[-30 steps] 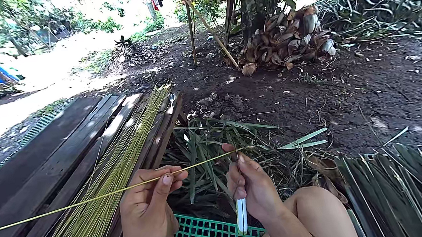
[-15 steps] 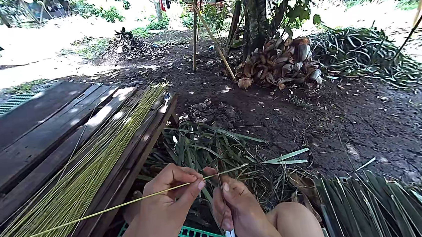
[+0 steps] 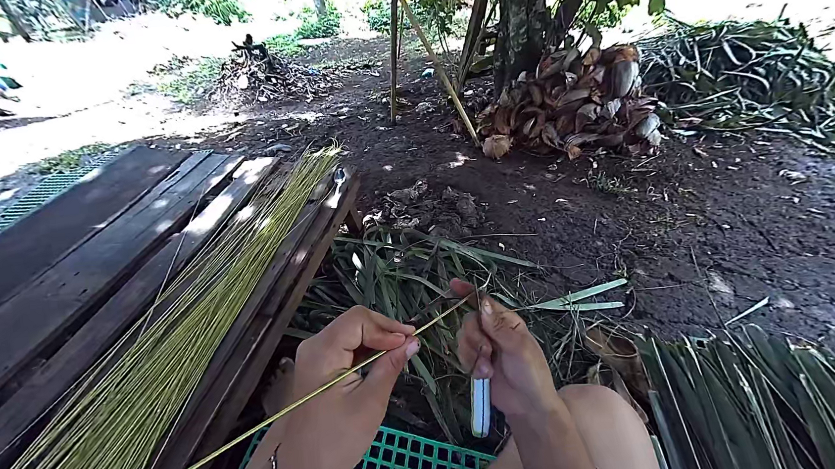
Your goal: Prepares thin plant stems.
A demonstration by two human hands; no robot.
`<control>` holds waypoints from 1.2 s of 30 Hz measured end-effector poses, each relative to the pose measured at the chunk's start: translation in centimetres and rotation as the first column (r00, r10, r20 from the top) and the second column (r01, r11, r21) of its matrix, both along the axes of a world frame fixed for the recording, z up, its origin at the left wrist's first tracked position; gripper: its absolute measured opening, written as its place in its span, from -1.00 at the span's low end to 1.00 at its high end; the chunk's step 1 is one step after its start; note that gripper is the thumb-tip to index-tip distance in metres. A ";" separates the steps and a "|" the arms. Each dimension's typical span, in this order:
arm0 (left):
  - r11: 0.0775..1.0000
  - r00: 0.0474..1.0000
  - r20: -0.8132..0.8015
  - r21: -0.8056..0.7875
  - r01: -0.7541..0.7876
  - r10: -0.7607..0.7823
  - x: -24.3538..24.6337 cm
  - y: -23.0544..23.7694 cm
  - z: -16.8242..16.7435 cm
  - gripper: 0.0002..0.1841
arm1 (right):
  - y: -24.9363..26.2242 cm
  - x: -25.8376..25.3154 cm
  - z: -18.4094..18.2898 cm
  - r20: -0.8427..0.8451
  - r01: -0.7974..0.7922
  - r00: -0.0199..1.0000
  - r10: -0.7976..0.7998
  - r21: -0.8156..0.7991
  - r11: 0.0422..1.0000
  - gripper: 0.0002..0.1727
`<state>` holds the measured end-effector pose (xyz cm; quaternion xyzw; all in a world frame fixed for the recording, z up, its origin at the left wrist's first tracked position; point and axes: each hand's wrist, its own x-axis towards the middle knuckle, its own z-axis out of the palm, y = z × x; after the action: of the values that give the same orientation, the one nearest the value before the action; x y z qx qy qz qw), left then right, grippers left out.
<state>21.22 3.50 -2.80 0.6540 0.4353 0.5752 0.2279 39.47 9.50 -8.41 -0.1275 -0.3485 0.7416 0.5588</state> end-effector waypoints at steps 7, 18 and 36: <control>0.974 0.976 -0.214 0.227 -0.002 0.052 0.1 0.3 -0.5 -0.89 | 1.1 -0.6 -0.1 -0.010 0.215 0.975 -0.221 -0.193 0.957 -0.54; 0.919 0.925 -0.353 0.395 0.011 0.140 -2.4 -0.3 -1.0 -0.86 | -2.1 -0.3 0.7 -0.022 -0.285 0.958 0.285 0.030 0.958 -0.56; 0.844 0.875 -0.475 0.503 0.185 0.091 -3.7 -0.9 -0.1 -0.86 | 0.3 -0.2 1.1 -0.046 -0.149 0.989 0.144 -0.157 0.976 -0.52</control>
<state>17.47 2.65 -2.85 0.8239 0.2840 0.4863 -0.0639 39.27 9.78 -7.33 -0.1331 -0.2868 0.8084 0.4965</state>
